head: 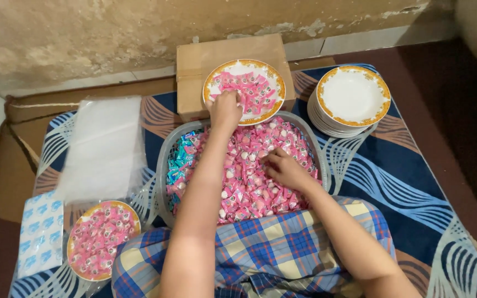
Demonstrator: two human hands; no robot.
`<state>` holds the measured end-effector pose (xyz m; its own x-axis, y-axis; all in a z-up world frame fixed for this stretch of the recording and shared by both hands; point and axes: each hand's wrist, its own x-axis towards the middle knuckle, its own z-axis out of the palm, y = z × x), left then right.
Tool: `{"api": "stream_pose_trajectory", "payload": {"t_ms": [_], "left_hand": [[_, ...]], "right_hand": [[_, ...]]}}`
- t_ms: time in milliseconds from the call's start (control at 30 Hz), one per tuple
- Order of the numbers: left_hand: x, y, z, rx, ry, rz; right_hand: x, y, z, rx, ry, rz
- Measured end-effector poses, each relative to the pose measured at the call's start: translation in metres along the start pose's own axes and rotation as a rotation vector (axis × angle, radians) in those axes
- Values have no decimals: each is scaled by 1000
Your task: Organizing small pink packaged candies by transferring them from a large bin onto decorative plates.
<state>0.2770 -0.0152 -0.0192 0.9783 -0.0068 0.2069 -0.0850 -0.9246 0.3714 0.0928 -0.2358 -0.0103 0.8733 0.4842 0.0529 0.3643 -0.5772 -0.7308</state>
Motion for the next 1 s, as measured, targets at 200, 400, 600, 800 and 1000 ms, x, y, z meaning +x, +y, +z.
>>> {"api": "stream_pose_trajectory", "payload": {"t_ms": [200, 400, 600, 800, 1000], "left_hand": [[-12, 4, -64, -36, -64, -91], [-33, -9, -103, -315, 62, -308], [-89, -27, -71, -522, 372, -280], [-191, 0, -91, -311, -445, -191], [-225, -1, -82, -25, -647, 34]], "right_hand": [[3, 9, 2, 5, -13, 14], [2, 7, 0, 2, 6, 0], [1, 10, -5, -157, 109, 126], [-13, -55, -36, -121, -137, 210], [-13, -16, 2, -71, -27, 18]]}}
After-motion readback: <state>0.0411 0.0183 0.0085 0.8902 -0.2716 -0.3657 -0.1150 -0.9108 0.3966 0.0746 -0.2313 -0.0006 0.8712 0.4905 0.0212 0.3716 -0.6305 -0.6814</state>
